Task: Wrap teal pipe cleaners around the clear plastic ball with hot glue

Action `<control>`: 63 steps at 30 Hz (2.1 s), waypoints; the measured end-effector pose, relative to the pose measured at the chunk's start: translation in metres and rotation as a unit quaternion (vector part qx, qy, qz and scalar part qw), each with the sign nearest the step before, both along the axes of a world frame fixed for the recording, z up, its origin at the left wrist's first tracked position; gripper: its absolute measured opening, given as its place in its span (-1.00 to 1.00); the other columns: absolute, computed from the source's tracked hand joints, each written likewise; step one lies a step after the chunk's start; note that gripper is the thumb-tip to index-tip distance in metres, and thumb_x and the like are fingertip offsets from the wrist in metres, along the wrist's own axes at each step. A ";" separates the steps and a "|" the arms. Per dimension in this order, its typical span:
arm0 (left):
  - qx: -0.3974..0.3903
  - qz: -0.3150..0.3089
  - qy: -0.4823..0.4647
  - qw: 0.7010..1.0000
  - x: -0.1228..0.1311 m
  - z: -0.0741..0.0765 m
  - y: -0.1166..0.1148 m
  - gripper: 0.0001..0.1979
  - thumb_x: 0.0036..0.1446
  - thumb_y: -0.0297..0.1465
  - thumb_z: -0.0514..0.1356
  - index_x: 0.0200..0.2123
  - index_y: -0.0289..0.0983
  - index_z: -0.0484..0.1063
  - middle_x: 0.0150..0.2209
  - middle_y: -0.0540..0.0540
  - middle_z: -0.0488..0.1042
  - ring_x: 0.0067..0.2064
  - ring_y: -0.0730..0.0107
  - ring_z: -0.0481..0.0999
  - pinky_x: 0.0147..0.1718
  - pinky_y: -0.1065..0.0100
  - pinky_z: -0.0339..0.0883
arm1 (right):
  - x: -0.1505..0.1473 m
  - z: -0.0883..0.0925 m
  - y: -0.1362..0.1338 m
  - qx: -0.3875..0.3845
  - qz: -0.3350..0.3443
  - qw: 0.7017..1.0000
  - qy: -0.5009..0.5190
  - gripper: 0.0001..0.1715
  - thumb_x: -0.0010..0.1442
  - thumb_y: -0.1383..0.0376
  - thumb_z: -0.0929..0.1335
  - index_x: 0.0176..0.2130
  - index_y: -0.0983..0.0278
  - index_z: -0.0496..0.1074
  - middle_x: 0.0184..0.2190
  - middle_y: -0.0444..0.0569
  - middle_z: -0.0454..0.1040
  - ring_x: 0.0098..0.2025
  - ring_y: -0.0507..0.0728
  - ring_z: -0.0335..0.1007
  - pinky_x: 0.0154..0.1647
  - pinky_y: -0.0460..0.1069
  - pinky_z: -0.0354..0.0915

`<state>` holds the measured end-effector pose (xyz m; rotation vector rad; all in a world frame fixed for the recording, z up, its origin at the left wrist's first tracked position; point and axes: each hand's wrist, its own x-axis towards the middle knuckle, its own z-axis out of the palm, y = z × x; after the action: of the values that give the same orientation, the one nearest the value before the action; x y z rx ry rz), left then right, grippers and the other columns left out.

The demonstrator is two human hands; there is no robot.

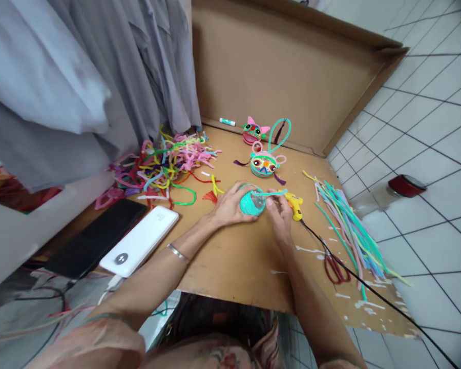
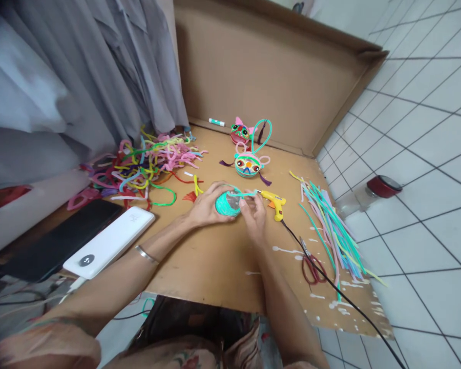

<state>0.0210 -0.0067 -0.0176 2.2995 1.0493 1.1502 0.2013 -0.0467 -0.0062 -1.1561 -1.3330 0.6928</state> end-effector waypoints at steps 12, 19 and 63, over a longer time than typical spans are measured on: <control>0.022 0.006 0.058 0.998 0.001 0.007 -0.004 -0.21 -0.17 -0.16 0.46 0.16 -0.14 0.35 0.21 -0.21 0.35 0.22 -0.02 0.41 0.15 0.09 0.38 | -0.002 0.011 -0.006 0.062 -0.042 0.995 -0.063 -0.76 0.19 0.08 0.39 -0.33 0.19 0.52 -0.37 -0.07 0.58 -0.27 0.15 0.47 -0.13 0.08 0.39; 0.010 0.009 0.049 0.999 -0.001 0.004 -0.003 -0.18 -0.19 -0.13 0.47 0.18 -0.13 0.34 0.21 -0.19 0.35 0.19 0.01 0.44 0.12 0.12 0.42 | -0.002 0.000 0.002 -0.005 -0.009 1.000 0.004 -0.71 0.07 0.05 0.45 -0.38 0.22 0.53 -0.40 -0.06 0.59 -0.31 0.14 0.48 -0.20 0.07 0.41; -0.018 -0.044 -0.006 0.999 -0.004 0.002 0.003 -0.23 -0.13 -0.14 0.46 0.16 -0.18 0.35 0.21 -0.25 0.31 0.27 0.00 0.33 0.24 0.02 0.28 | -0.005 0.000 0.004 -0.063 0.050 0.996 0.035 -0.74 -0.06 0.08 0.47 -0.48 0.23 0.53 -0.52 -0.10 0.54 -0.42 0.11 0.44 -0.32 0.02 0.42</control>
<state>0.0167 -0.0039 -0.0157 2.2828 0.9475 1.1011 0.1961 -0.0424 -0.0059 -1.1598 -1.3106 0.8931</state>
